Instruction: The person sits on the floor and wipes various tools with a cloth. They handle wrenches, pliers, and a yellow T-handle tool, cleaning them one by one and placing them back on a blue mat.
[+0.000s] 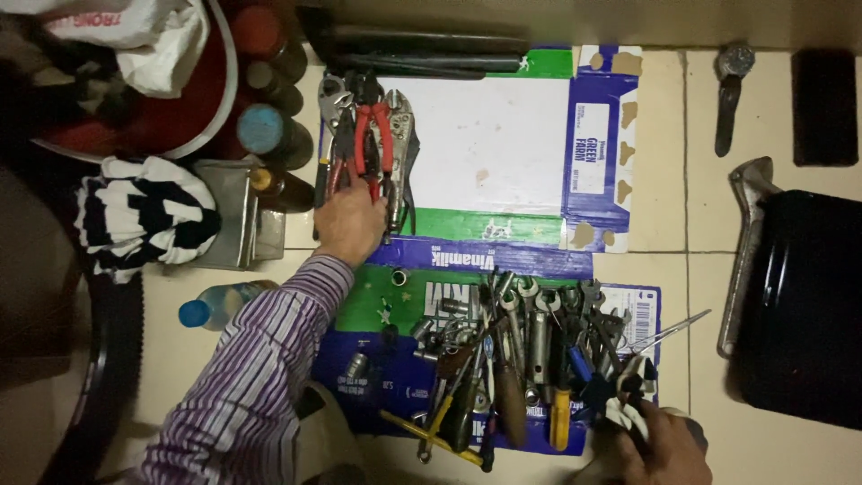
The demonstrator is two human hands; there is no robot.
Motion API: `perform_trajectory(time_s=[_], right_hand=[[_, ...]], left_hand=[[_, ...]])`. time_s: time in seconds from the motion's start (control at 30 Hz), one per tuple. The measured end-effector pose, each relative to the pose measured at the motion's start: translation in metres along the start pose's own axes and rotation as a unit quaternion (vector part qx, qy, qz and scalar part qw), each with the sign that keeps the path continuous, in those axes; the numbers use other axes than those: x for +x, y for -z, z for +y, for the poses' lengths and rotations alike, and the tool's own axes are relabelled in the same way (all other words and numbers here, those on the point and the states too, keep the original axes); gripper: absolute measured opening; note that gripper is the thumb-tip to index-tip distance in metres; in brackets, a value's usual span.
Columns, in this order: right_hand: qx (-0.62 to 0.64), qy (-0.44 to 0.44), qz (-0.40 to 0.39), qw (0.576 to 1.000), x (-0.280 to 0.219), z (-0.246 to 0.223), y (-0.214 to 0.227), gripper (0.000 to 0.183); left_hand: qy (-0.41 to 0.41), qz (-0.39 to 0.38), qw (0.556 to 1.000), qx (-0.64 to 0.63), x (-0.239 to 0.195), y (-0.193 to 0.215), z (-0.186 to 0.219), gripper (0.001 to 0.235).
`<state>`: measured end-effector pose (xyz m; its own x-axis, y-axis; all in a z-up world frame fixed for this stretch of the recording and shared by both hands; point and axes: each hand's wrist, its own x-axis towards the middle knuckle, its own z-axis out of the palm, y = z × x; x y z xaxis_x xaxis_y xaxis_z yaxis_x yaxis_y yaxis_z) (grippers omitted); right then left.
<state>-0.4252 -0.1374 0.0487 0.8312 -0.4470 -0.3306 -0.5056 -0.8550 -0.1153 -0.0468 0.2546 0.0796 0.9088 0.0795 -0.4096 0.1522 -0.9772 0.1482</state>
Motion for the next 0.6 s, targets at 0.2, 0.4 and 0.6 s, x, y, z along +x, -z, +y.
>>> perform_trajectory(time_s=[0.2,0.4,0.6], right_hand=[[0.069,-0.125,-0.069,0.987,-0.003,-0.084,0.08,0.063],[0.032,-0.114,-0.118,0.986,0.005,-0.039,0.041,0.061],[0.008,-0.004,0.007,1.0,-0.001,-0.017,0.013,0.066]], left_hand=[[0.036,-0.09,0.995,-0.017,-0.011,0.022,0.004,0.035],[0.002,-0.053,0.998,-0.025,-0.008,0.01,-0.002,0.037],[0.071,-0.071,0.993,-0.054,-0.017,0.022,-0.007,0.046]])
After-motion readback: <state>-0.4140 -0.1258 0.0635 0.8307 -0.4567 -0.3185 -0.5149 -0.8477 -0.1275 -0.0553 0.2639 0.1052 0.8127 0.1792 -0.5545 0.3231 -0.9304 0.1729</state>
